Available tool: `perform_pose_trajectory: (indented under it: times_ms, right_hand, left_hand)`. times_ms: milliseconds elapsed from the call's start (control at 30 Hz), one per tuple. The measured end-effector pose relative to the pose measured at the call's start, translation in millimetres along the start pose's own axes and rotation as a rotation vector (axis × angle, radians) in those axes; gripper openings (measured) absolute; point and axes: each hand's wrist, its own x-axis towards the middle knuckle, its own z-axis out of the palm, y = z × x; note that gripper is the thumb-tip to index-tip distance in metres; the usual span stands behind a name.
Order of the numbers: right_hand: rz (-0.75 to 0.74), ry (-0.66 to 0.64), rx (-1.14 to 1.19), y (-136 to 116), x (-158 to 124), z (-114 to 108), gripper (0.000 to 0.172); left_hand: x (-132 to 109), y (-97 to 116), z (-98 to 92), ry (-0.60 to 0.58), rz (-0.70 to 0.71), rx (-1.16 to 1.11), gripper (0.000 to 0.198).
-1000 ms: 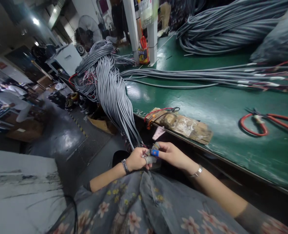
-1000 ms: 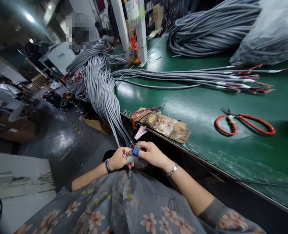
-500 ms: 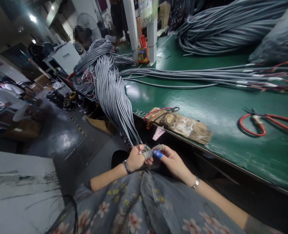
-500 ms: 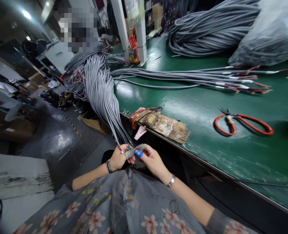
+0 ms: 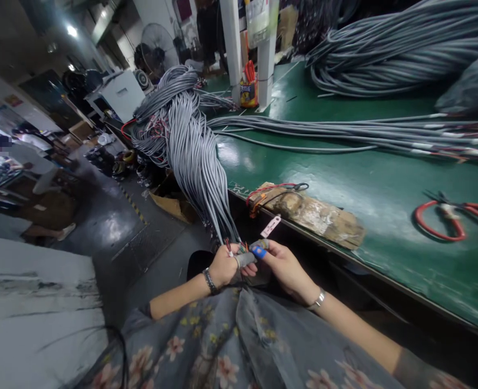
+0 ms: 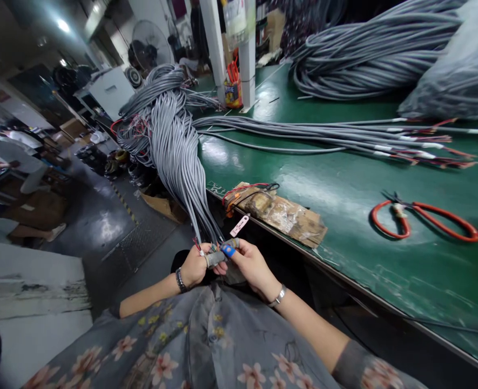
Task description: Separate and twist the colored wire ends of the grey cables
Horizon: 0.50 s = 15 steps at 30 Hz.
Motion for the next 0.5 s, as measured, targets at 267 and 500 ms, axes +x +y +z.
perform_pose_trajectory:
  times_ms: [267, 500]
  right_hand:
    - [-0.003, -0.063, -0.033, -8, 0, 5, 0.048]
    - [-0.031, -0.048, -0.048, -10, 1, 8, 0.042]
  left_hand:
    - [1, -4, 2.8, 0.022, 0.006, -0.043, 0.048]
    - [0, -3, 1.8, -0.009, -0.011, -0.002, 0.042]
